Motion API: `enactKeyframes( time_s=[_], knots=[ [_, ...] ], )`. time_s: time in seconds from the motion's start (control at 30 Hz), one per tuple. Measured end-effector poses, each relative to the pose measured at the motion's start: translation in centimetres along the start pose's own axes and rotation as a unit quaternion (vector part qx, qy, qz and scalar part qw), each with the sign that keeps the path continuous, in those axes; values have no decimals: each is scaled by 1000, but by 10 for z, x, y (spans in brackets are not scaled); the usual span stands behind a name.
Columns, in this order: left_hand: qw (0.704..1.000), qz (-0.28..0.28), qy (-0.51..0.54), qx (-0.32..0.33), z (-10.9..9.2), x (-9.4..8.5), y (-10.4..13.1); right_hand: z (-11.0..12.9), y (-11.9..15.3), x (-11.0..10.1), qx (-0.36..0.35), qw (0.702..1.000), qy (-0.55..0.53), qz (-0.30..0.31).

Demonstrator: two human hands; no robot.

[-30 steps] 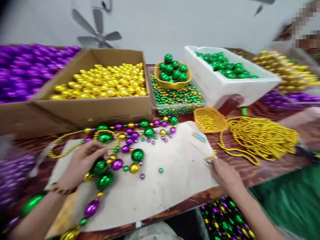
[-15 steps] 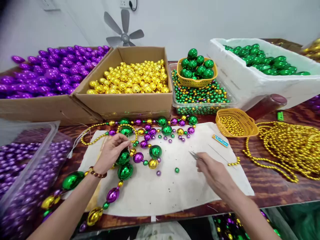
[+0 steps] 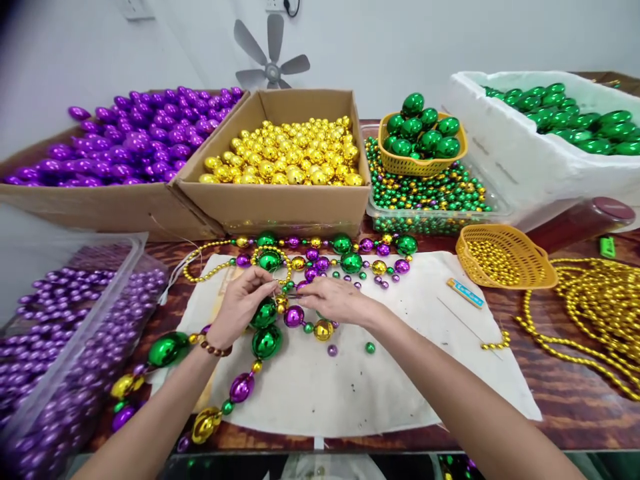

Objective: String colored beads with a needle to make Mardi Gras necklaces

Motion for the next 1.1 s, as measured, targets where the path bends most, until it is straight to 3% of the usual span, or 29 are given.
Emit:
enactKeyframes(
  time_s=[0.5, 0.93, 1.03, 1.1],
  knots=[
    [1000, -2, 3, 7, 0, 2, 1, -4, -24, 13, -27, 989, -141, 40],
    [1000, -3, -4, 8, 4, 2, -1, -8, -31, 16, -26, 980, -191, 45],
    [1000, 1, 5, 9, 3, 0, -3, -5, -12, 5, -12, 982, -187, 24],
    [1000, -1, 1, 13, -1, -2, -2, -8, 24, -5, 8, 984, -180, -4]
  ],
)
Point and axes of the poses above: each hand's wrist, its own y-axis away from the middle knuckle, its own x-axis out of the palm, z = x × y, the point moved 3 cm from there along -y, towards the middle knuckle, and after that the axes turned 5 degrees about -x, right-handed, at the moved point
